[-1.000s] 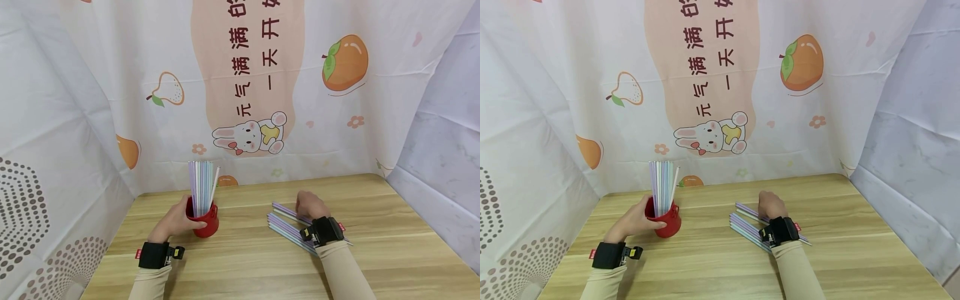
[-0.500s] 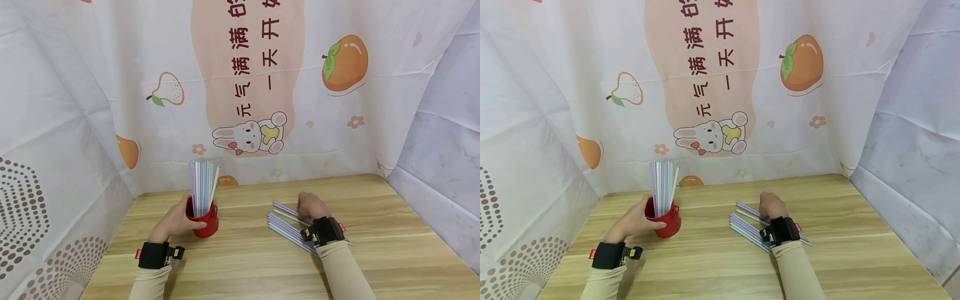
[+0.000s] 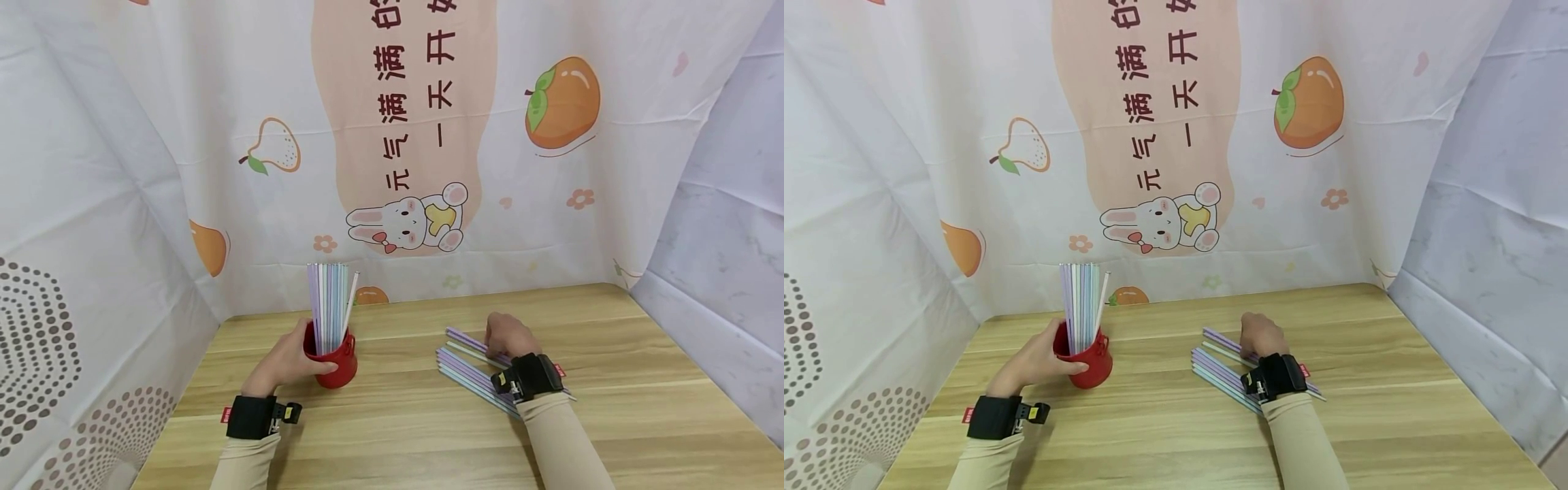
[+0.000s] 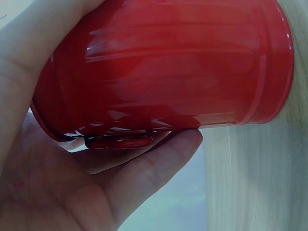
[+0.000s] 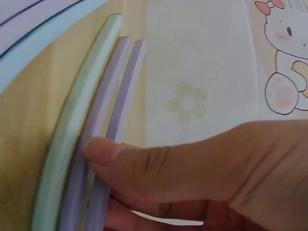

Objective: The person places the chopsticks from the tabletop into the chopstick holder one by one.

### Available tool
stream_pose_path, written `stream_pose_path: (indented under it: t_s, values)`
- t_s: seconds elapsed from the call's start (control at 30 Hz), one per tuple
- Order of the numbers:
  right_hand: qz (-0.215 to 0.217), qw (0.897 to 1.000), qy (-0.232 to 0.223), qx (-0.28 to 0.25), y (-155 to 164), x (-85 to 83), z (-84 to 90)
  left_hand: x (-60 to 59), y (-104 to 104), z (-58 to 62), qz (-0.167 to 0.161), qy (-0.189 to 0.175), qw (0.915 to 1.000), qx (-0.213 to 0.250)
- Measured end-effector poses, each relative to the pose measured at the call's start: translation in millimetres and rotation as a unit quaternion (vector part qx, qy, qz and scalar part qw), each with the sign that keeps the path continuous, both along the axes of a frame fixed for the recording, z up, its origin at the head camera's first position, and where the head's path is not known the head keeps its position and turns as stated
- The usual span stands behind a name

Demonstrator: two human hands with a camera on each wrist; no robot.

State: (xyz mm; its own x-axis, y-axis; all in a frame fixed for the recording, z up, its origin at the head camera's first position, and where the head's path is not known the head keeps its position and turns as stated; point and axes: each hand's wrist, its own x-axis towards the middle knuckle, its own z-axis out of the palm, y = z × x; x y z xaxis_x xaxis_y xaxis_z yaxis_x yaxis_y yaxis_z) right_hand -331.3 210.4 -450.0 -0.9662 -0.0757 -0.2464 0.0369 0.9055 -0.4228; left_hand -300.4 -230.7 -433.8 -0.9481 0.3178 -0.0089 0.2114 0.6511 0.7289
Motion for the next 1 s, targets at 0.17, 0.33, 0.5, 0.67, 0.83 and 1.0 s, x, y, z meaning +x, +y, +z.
stream_pose_path:
  t_s: [0.17, 0.33, 0.5, 0.67, 0.83, 1.0]
  values:
    - [0.018, 0.999, 0.036, 0.004, 0, 3.4, 7.0, -0.1, 1, 0.1, 0.006, -0.005, 1.0000, -0.002]
    - [0.034, 0.996, 0.084, -0.007, -1, 7.4, 18.6, -0.2, 0, 0.1, -0.006, 0.002, 1.0000, -0.001]
    - [0.033, 0.991, 0.121, -0.037, -6, 10.5, 30.1, 0.1, 0, -0.4, -0.007, 0.002, 1.0000, 0.003]
    - [0.040, 0.986, 0.142, -0.083, -13, 11.3, 40.9, -0.2, 1, -1.2, -0.002, 0.000, 1.0000, 0.003]
    - [0.053, 0.973, 0.172, -0.142, -19, 14.0, 52.4, -0.1, 1, -0.9, -0.002, -0.001, 1.0000, 0.002]
    - [0.052, 0.960, 0.206, -0.184, -26, 19.2, 61.4, -0.4, 0, -0.7, -0.002, 0.003, 1.0000, -0.002]
